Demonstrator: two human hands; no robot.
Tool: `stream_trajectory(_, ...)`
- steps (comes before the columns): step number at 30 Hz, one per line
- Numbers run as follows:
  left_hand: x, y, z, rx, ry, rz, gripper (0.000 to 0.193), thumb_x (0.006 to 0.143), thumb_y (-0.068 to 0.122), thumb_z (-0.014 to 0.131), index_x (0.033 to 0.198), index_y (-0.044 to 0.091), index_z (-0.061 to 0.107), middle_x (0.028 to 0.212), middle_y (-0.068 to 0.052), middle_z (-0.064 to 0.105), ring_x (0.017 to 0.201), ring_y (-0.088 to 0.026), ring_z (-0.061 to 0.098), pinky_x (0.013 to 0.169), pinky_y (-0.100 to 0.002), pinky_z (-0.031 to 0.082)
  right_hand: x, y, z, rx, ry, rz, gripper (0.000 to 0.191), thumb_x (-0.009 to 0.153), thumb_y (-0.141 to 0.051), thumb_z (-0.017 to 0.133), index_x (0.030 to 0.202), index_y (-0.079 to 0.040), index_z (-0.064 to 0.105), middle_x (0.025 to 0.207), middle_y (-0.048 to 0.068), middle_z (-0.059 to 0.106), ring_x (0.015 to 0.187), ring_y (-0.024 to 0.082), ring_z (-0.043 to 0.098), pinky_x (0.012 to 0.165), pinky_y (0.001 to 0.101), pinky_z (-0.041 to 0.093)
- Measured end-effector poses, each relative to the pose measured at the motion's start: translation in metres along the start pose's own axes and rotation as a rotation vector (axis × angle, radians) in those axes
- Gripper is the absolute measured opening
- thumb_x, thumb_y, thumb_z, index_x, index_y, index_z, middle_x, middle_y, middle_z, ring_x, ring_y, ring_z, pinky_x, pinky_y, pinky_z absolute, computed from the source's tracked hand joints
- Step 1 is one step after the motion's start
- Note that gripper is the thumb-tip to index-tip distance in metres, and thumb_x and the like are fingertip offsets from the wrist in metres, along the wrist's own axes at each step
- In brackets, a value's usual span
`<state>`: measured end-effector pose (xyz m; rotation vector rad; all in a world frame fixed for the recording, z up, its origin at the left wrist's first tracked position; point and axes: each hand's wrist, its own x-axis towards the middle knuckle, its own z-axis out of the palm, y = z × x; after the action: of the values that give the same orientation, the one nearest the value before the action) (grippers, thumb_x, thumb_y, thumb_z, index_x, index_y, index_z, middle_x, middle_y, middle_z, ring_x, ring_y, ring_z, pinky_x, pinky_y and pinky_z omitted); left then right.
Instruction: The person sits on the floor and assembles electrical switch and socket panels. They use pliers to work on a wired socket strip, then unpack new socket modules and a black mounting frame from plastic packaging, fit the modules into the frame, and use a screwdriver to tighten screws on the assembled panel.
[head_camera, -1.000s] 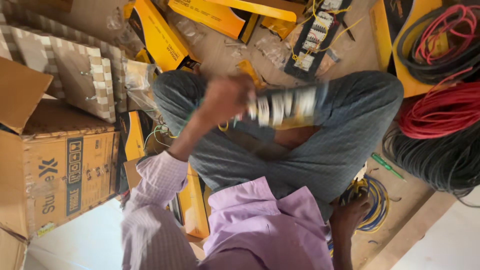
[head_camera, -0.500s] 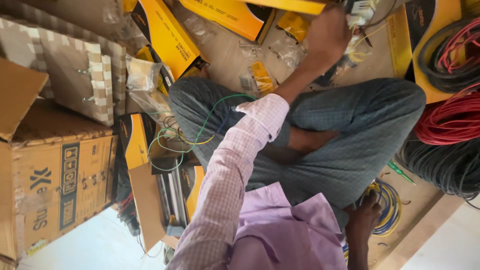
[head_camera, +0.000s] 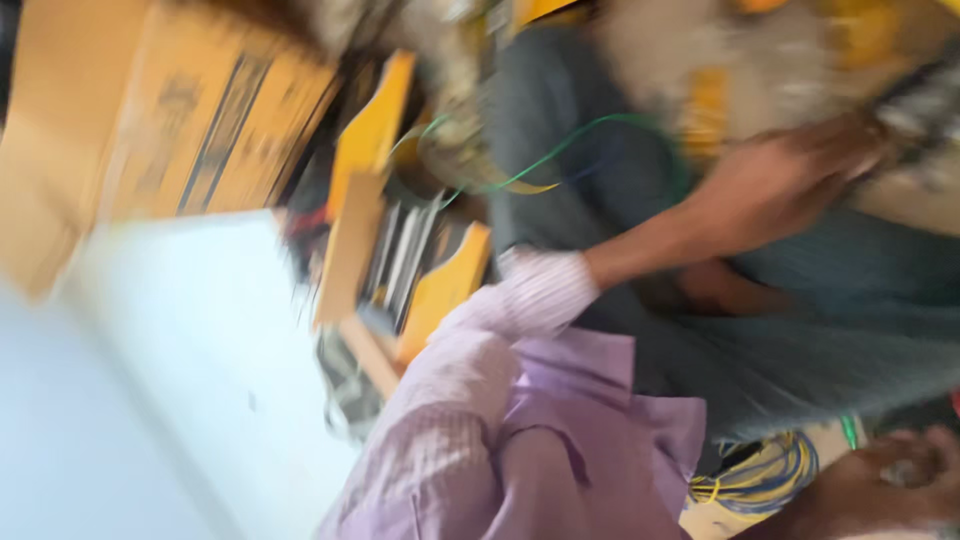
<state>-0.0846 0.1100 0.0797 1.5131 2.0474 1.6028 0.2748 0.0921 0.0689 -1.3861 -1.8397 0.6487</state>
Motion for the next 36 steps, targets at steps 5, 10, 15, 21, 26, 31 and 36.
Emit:
stream_trajectory(5,-0.150,0.006,-0.205,0.174,0.407,-0.268,0.037,0.091,-0.014,0.064,0.119,0.011,0.063,0.123,-0.007,0.071,0.108,-0.022,0.072,0.092,-0.030,0.058,0.076,-0.102,0.082,-0.126,-0.407,-0.338,0.019,0.116,-0.006,0.058,0.120,0.006,0.073,0.112,0.015,0.073,0.097,0.029,0.069,0.089,0.0424,0.055)
stream_trajectory(10,-0.271,0.015,-0.321,0.867,0.468,-0.794,0.021,0.090,-0.001,0.071,0.108,0.009,0.071,0.108,-0.012,0.068,0.100,-0.036,0.065,0.084,-0.046,0.052,0.054,-0.210,0.171,0.277,-0.843,-0.490,0.020,0.123,-0.014,0.057,0.124,0.005,0.065,0.113,0.014,0.068,0.108,0.025,0.067,0.101,0.0359,0.052)
stream_trajectory(15,-0.322,-0.017,-0.346,0.934,0.290,-0.899,0.018,0.085,0.005,0.073,0.102,0.010,0.070,0.111,-0.011,0.064,0.109,-0.035,0.061,0.094,-0.049,0.048,-0.022,-0.294,0.215,0.378,-1.003,-0.642,0.010,0.117,-0.006,0.062,0.114,0.001,0.068,0.106,0.013,0.069,0.100,0.025,0.068,0.091,0.0334,0.052)
stream_trajectory(21,-0.310,-0.031,-0.347,0.782,0.447,-0.896,0.012,0.078,0.006,0.077,0.086,0.014,0.072,0.103,-0.009,0.066,0.099,-0.033,0.063,0.088,-0.046,0.049,-0.077,-0.303,0.213,0.516,-1.127,-0.482,0.009,0.108,0.001,0.062,0.115,0.001,0.068,0.105,0.013,0.070,0.092,0.024,0.070,0.083,0.0323,0.054)
stream_trajectory(26,-0.309,-0.026,-0.340,0.830,0.553,-0.790,0.015,0.079,0.000,0.071,0.090,0.009,0.067,0.101,-0.011,0.065,0.099,-0.035,0.062,0.087,-0.048,0.048,-0.070,-0.253,0.195,0.425,-1.080,-0.448,0.007,0.111,0.002,0.062,0.114,0.002,0.068,0.105,0.013,0.070,0.095,0.022,0.071,0.085,0.0311,0.055)
stream_trajectory(31,-0.323,-0.024,-0.328,0.871,0.530,-0.834,0.014,0.084,0.001,0.071,0.093,0.009,0.066,0.098,-0.011,0.065,0.095,-0.037,0.064,0.082,-0.049,0.049,-0.049,-0.196,0.178,0.359,-1.022,-0.238,0.009,0.117,-0.001,0.061,0.118,0.003,0.069,0.108,0.012,0.071,0.098,0.016,0.071,0.086,0.0268,0.056)
stream_trajectory(36,-0.313,-0.010,-0.333,0.914,0.562,-0.927,0.026,0.085,-0.007,0.059,0.106,0.009,0.059,0.097,-0.012,0.070,0.088,-0.040,0.068,0.070,-0.051,0.049,-0.038,-0.171,0.175,0.380,-0.965,-0.254,0.010,0.119,0.000,0.061,0.117,0.006,0.069,0.104,0.014,0.073,0.095,0.016,0.073,0.082,0.0250,0.057)
